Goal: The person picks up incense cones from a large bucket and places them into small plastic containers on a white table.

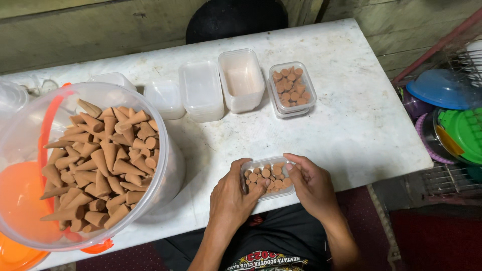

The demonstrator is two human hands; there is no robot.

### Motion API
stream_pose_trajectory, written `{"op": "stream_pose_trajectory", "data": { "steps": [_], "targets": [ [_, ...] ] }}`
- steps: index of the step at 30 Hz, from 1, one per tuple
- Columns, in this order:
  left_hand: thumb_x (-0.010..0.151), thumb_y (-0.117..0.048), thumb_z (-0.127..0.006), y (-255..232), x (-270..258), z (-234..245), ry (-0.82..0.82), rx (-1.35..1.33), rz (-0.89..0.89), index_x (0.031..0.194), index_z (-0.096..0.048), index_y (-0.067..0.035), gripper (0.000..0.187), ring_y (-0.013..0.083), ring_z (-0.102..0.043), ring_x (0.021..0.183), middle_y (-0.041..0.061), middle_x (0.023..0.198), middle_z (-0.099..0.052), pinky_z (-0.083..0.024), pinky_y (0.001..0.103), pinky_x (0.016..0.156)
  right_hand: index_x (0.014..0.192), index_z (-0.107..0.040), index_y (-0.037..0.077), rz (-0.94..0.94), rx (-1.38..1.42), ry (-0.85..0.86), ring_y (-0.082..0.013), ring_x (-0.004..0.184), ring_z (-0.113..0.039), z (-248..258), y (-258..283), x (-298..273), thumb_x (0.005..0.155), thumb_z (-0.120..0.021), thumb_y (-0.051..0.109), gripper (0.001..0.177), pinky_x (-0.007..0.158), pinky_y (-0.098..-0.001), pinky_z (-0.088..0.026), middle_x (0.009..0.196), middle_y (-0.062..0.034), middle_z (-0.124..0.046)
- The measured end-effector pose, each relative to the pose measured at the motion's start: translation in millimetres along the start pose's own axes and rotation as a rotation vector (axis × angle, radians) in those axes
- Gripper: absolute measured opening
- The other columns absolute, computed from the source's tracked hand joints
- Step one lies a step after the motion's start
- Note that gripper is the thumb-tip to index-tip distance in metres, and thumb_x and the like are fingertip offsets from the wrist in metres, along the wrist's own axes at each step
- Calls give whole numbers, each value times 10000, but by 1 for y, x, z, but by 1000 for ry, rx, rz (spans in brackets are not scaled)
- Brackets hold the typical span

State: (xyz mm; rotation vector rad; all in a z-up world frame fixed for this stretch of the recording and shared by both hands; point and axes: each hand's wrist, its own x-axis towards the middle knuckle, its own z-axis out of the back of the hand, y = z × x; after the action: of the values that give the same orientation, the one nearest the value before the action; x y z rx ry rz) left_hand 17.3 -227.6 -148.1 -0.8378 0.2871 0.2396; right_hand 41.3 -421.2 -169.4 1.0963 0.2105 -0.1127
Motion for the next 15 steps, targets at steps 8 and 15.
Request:
{"op": "stream_pose_trajectory", "data": {
  "steps": [8,15],
  "targets": [
    [949,-475,-496,5,-1,20,-76,-209,-105,1338,-634,-140,532,153,-563,699,-16,739,-556,-453,335,681,1093,-762,70,199,2,-200,-40,704,-440,10,-19,-10,1042,-641,165,162,620,-224,-364,754,52,-555],
    [1050,-225,-483,11,-14,6,-75,-366,-214,1379,-576,-50,384,93,-409,564,-45,636,-417,-394,294,572,1256,-643,25,142,95,-86,-113,667,-617,8,-12,-21,1036,-617,115,240,648,-233,-494,788,-59,-639]
  ]
}}
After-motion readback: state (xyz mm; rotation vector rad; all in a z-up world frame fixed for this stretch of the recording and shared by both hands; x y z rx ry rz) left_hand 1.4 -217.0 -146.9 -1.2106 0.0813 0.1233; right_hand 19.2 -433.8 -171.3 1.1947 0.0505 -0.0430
